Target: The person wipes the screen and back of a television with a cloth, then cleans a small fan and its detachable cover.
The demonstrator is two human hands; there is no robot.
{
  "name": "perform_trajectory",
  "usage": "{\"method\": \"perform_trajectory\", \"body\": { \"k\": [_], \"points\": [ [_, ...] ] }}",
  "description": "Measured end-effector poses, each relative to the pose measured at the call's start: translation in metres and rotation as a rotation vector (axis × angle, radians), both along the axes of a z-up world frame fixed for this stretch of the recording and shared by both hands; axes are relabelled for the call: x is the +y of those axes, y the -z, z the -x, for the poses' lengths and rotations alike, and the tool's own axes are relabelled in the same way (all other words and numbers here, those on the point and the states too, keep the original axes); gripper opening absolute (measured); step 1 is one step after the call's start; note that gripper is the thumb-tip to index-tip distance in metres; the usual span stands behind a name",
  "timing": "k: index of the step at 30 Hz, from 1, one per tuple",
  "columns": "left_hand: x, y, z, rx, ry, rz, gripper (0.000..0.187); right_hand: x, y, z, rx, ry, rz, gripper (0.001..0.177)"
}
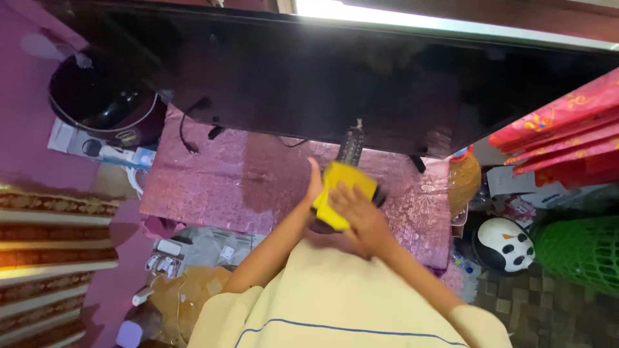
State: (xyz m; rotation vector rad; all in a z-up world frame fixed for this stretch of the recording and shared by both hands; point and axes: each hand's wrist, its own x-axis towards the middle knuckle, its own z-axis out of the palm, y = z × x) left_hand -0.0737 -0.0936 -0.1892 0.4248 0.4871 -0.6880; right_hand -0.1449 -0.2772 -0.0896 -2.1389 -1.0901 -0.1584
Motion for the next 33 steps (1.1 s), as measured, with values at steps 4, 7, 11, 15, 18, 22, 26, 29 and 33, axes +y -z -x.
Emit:
{"method": "perform_trajectory", "body": {
  "k": [4, 7, 11, 15, 18, 22, 26, 29, 33],
  "points": [
    [-0.003, 0.018, 0.002, -0.182, 0.101, -0.121, 0.120, 0.001, -0.005, -0.014, -0.056, 0.144, -0.058, 0.068],
    [-0.019, 0.034, 0.016, -0.480, 0.063, -0.375, 0.109, -0.001, -0.027, -0.058, -0.054, 0.329, -0.090, 0.066],
    [-0.023, 0.034, 0.012, -0.499, 0.030, -0.493, 0.102, 0.006, -0.028, -0.058, 0.027, 0.314, -0.098, 0.066],
    [-0.007, 0.030, 0.006, -0.286, 0.081, 0.113, 0.110, 0.006, 0.003, 0.005, 0.029, 0.167, -0.065, 0.064],
    [-0.017, 0.034, 0.016, -0.236, 0.104, -0.004, 0.106, 0.002, 0.023, 0.014, 0.062, 0.220, -0.084, 0.061],
    [-0.042, 0.036, 0.024, -0.756, 0.204, -0.812, 0.080, 0.004, 0.029, -0.025, 0.073, 0.514, -0.319, 0.064],
    [-0.054, -0.002, 0.020, -0.786, 0.207, -0.840, 0.070, -0.002, 0.025, -0.072, 0.766, 0.505, -1.271, 0.049],
    [-0.058, -0.046, 0.019, -1.038, 0.035, -1.046, 0.063, 0.002, 0.033, -0.078, 1.105, 0.416, -1.604, 0.041],
    [-0.072, -0.089, 0.028, -1.158, -0.155, -1.245, 0.065, 0.001, 0.038, -0.073, 1.152, 0.461, -1.605, 0.040]
  ]
}}
